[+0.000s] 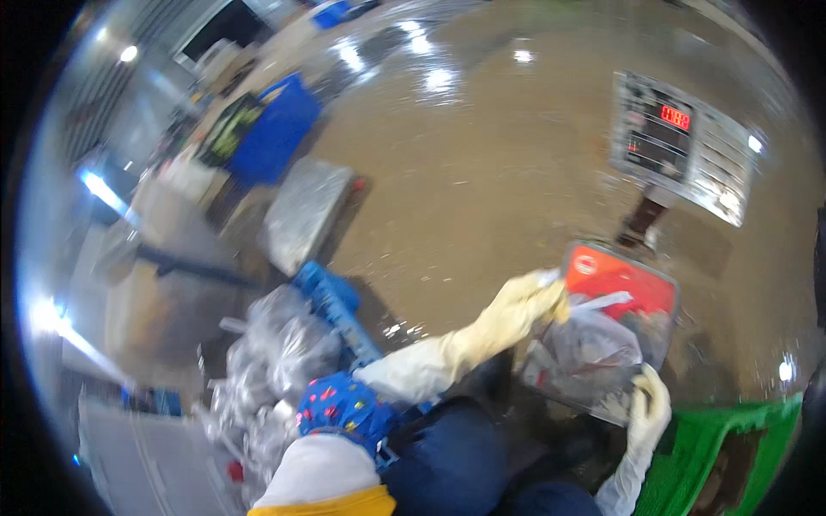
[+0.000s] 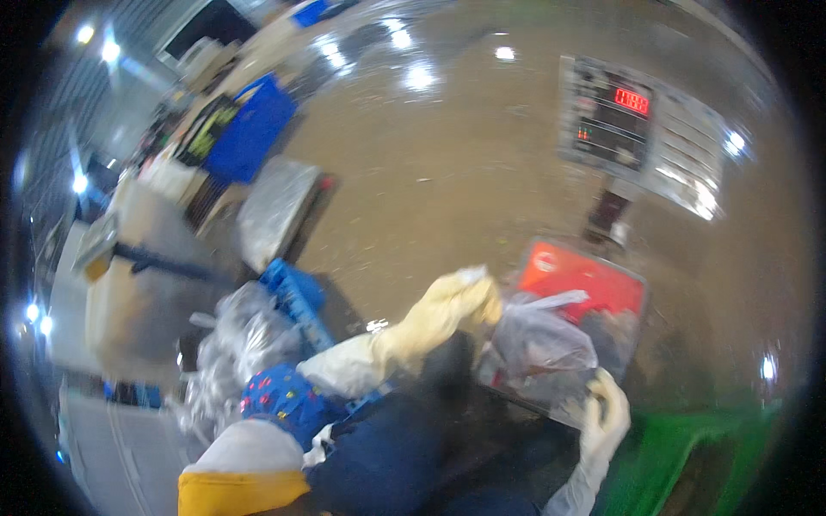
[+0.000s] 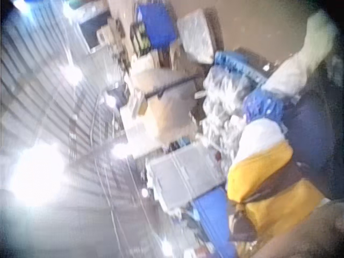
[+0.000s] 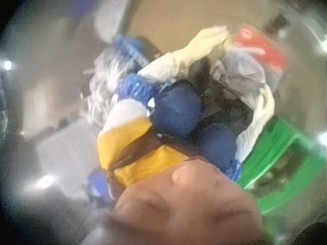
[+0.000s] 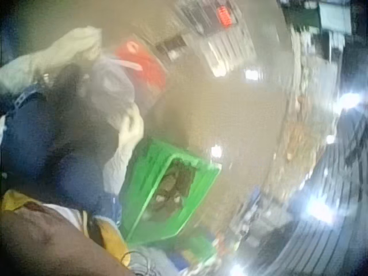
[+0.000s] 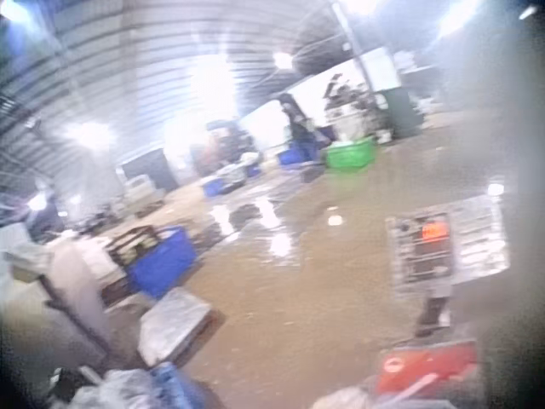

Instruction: The person sits on the floor and repeatedly picks brown rectangular blocks from a green crate, places them into clear plastic bags on a digital scale, ties the bags, and sets them aside. The process is repeated for multiple units.

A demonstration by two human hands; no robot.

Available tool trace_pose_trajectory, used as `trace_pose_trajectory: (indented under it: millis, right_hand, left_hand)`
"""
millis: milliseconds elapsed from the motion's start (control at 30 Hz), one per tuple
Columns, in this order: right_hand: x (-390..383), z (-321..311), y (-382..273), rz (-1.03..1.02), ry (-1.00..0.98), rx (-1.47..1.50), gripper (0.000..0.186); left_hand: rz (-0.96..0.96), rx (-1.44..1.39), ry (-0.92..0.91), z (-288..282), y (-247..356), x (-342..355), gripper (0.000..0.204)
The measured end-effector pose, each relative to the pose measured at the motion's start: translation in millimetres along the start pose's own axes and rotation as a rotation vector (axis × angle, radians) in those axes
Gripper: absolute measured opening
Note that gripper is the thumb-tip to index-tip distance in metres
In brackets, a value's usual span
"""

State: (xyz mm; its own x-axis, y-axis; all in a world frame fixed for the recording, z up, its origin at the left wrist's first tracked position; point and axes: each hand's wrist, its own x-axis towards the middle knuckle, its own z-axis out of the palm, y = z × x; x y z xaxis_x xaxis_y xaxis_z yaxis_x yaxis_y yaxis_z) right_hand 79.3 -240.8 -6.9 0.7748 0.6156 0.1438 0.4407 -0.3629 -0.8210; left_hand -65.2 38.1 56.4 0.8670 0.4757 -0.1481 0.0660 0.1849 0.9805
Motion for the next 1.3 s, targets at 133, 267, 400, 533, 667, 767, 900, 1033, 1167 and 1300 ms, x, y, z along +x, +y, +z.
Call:
trace_pose_trajectory:
  millis: [133, 267, 400, 533, 667, 767, 900, 1033, 1167, 1300]
  right_hand:
    - [-52.0, -6.5, 46.9, 0.068, -0.071, 0.065, 0.029]
    - [-114.3, -10.2, 88.1, 0.194, -0.196, 0.135, 0.027]
    - [-161.1, -5.7, 47.8, 0.552, -0.038, 0.181, 0.031]
    - [-172.1, -16.1, 11.7, 0.601, 0.073, 0.203, 0.032]
    - [-158.9, -32.1, -33.6, 0.588, 0.152, 0.238, 0.033]
    - [-132.5, -51.2, -77.4, 0.526, 0.172, 0.3, 0.034]
    - [-103.8, -99.6, -107.9, 0.087, -0.071, -0.194, 0.036]
    - [-113.7, -113.7, -156.2, -0.061, 0.044, -0.164, 0.033]
    - [-124.1, -79.9, -256.9, -0.108, -0.066, 0.002, 0.037]
    - [-142.3, -1.8, -372.5, -0.855, -0.637, -0.122, 0.042]
  left_hand:
    - [0.121, 0.282, 0.118, -31.5, 13.3, -24.6, 0.021]
    - [0.225, 0.839, 0.305, -88.4, -6.6, -92.2, 0.028]
    - [-0.315, 1.166, 0.639, -145.2, 52.1, -268.2, 0.025]
    - [-0.422, 1.453, 1.025, -163.7, 36.5, -458.5, 0.024]
    - [-0.941, 1.327, 0.911, -128.8, 4.6, -532.5, 0.035]
    - [-0.915, 1.224, 0.943, -110.3, -52.2, -531.4, 0.036]
    - [-0.862, 1.398, 0.916, -117.9, -119.9, -517.0, 0.028]
    - [-0.749, 1.284, 0.822, -139.1, -94.7, -526.2, 0.009]
    - [-0.246, 1.173, 0.758, -128.4, 25.4, -523.0, 0.008]
    - [-0.258, 1.341, 0.641, -122.3, 38.1, -506.6, 0.012]
